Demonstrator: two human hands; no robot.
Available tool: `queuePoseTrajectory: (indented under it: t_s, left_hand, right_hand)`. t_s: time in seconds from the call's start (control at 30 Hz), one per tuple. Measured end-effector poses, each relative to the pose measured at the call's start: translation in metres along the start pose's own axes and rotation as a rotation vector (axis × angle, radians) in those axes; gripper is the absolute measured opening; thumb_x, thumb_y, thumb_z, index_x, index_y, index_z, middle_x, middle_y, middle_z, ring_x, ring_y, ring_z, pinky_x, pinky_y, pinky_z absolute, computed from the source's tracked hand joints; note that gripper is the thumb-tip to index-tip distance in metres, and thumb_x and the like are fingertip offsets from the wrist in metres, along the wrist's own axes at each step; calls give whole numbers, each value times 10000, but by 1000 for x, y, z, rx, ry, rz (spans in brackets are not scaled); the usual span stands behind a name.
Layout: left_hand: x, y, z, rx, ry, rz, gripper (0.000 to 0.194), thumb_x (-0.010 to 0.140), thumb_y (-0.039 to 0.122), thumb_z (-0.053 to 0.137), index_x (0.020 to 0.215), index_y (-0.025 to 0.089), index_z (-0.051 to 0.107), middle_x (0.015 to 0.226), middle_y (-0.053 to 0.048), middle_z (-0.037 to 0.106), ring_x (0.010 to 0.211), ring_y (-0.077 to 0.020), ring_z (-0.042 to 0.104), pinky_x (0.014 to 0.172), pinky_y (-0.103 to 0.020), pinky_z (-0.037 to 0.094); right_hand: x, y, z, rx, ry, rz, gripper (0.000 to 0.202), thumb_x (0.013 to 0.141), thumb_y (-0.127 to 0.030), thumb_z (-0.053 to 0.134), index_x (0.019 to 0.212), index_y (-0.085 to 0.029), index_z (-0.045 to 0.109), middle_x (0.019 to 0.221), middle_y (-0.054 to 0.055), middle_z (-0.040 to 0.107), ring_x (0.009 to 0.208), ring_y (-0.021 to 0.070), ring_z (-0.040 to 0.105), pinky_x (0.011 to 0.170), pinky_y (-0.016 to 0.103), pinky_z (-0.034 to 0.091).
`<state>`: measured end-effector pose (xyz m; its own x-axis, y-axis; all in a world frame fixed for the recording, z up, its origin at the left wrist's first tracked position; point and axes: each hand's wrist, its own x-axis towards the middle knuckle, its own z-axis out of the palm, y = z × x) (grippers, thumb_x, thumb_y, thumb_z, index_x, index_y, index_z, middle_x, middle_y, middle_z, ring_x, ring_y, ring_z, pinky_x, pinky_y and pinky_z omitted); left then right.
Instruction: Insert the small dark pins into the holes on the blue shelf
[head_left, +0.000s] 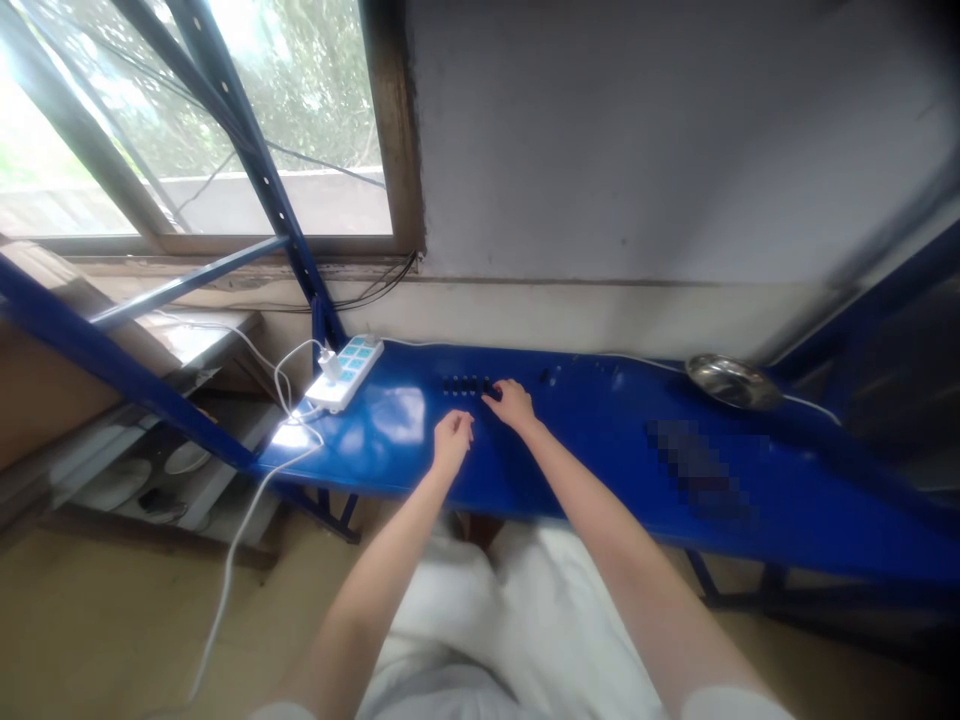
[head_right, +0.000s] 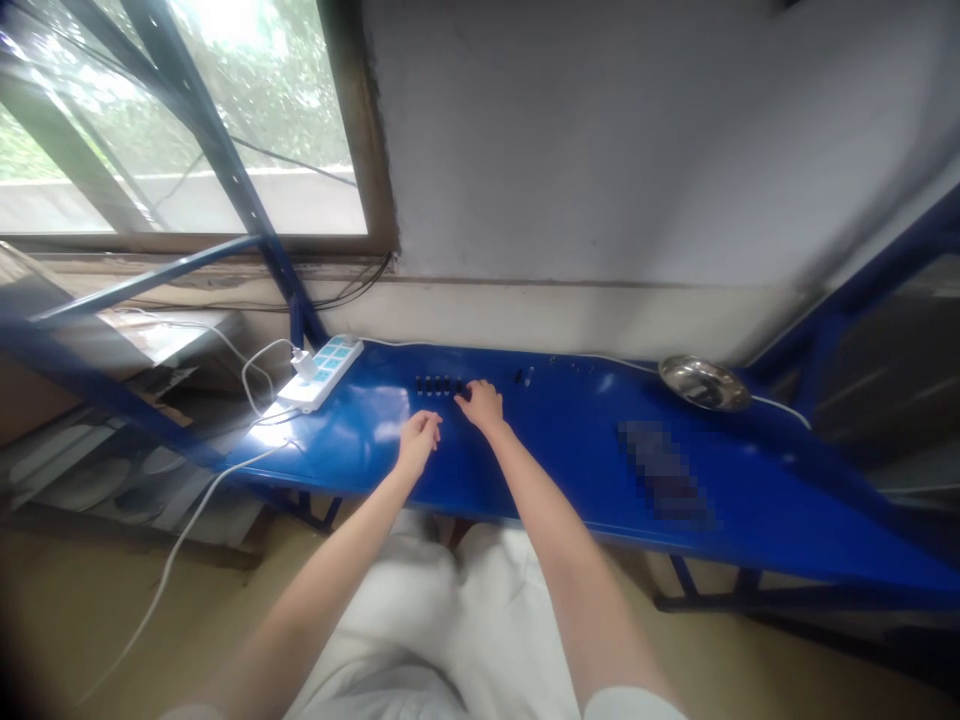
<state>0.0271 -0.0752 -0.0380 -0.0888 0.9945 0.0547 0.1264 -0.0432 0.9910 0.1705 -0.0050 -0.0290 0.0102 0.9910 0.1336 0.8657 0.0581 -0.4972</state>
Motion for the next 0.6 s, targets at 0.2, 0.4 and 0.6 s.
queuePoseTrajectory:
  t_s: [0.2,0.4,0.6]
  left_hand:
    - [-1,1,-1,19,4,19,255,798,372,443,734,158,564,514,38,492,401,-62,426,426,-177,353]
    - [1,-2,1,14,7,3,228,790,352,448,723,164,559,503,45,486,402,-66,423,421,-176,340]
    - [-3,2,2,64,12,73,240,807,348,433,710,167,557,538,34,503,448,-72,447,478,-189,365]
  right_hand:
    - [7,-5,7,-31,8,64,259,785,-360,532,955,-179,609,1074,99,550,1040,260,470,834,415,373]
    - [7,-10,13,-34,45,95,245,794,-341,511,944,-181,621,1068,103,554,1033,261,467,833,425,367]
    - [5,-16,10,-2,60,138,182,779,-310,525,867,-199,640,1043,85,590,1004,247,507,821,411,382]
